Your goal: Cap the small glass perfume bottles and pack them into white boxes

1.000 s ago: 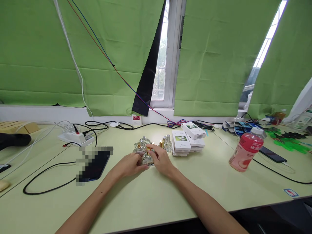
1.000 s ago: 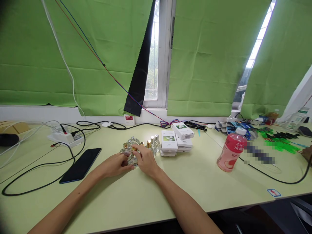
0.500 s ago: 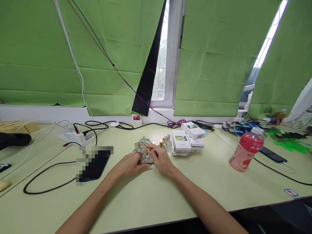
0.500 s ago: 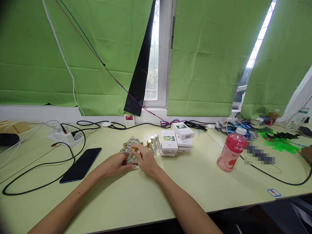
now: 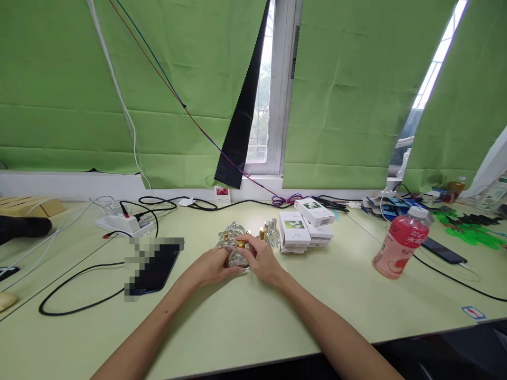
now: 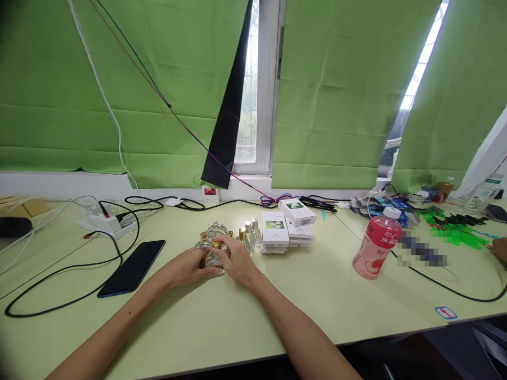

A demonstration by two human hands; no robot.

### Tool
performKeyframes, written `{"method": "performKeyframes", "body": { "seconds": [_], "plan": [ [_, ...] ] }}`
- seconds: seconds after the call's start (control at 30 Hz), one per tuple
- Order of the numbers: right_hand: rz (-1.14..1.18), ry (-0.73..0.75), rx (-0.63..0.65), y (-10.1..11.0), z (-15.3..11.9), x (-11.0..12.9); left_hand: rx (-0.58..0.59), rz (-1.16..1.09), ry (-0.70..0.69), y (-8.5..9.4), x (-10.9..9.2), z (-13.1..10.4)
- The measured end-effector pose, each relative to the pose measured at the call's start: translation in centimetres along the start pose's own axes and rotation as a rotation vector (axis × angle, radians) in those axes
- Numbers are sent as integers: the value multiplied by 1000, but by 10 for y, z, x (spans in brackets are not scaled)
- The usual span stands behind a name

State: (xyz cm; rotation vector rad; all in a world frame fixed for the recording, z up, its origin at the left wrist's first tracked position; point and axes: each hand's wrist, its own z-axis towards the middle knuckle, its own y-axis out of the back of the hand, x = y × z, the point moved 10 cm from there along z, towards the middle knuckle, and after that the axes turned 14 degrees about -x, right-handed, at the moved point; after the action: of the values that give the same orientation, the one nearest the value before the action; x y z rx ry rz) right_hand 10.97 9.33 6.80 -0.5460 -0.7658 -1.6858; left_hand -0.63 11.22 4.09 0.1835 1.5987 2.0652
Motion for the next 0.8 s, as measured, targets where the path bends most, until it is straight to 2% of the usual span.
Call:
{"method": "performKeyframes", "body": {
  "seconds": [0.47,0.8],
  "plan": [
    [-40,17,0,-1,0,0,34,-21,12,-3,0,-1],
    [-75,36,-53,3,1,2,32,-45,27,-1,-3,-1]
  ]
}}
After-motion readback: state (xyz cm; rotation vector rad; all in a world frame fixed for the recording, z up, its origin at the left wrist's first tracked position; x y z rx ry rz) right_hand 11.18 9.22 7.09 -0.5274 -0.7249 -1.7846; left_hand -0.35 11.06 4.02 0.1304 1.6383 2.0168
